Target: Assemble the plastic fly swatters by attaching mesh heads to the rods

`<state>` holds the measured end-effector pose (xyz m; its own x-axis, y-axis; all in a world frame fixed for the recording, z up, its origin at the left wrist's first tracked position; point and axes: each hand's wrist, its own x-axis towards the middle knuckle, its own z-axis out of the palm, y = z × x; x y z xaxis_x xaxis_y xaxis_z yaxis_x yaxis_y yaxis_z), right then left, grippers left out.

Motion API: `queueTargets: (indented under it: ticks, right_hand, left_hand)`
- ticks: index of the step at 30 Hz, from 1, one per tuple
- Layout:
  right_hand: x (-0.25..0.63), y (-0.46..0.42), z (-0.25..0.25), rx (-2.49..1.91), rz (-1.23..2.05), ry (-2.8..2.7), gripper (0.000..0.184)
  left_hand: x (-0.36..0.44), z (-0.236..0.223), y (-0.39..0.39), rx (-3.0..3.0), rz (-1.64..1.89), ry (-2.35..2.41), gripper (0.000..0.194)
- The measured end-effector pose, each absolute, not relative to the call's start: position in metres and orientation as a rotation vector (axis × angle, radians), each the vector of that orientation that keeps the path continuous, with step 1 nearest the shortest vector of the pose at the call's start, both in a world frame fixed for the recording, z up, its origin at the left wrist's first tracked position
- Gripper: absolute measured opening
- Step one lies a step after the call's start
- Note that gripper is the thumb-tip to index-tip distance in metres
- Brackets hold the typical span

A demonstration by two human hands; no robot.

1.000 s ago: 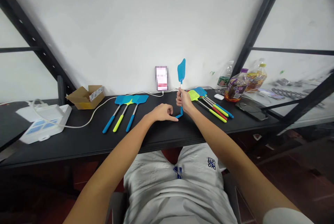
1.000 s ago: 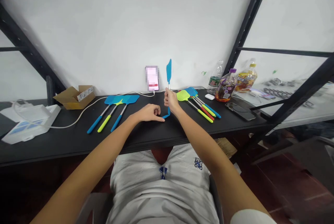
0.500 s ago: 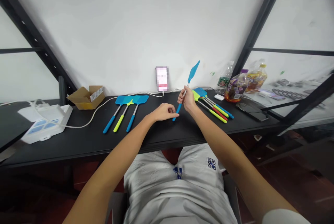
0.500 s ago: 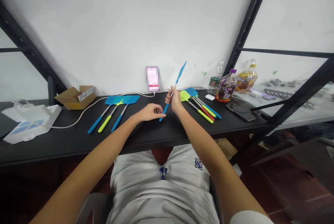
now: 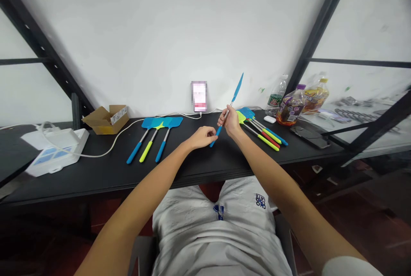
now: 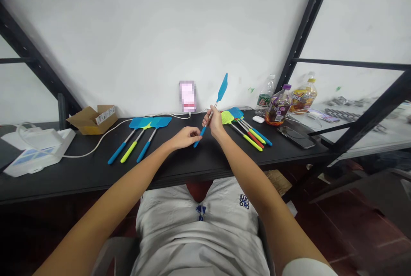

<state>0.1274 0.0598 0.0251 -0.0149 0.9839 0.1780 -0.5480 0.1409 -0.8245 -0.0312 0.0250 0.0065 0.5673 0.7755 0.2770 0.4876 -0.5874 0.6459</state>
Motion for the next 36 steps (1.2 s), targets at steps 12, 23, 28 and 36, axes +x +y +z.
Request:
queueTargets:
  ticks: [12, 23, 28, 36]
  right_hand:
    - [0.1269, 0.0593, 0.0253, -0.623, 1.308, -0.879, 0.032]
    - [0.13, 0.0659, 0.0219, -0.746, 1.153, -0.803, 0.033]
    - [0.1336, 0.0678, 0.0234, -0.797, 1.07, -0.738, 0.032]
    - [0.1342, 0.0661, 0.0252, -0.817, 0.998, -0.7, 0.028]
  left_hand:
    - [-0.0279, 0.0092, 0.0241, 2.238, 0.76, 1.143, 0.01]
    - [-0.0283, 0.0123, 0.0214, 2.283, 0.725, 1.113, 0.011]
    - [-0.0284, 0.0111, 0.0219, 2.28, 0.7, 1.126, 0.011]
    - [-0.0272, 0.0133, 0.0206, 2.304, 0.696, 1.132, 0.011]
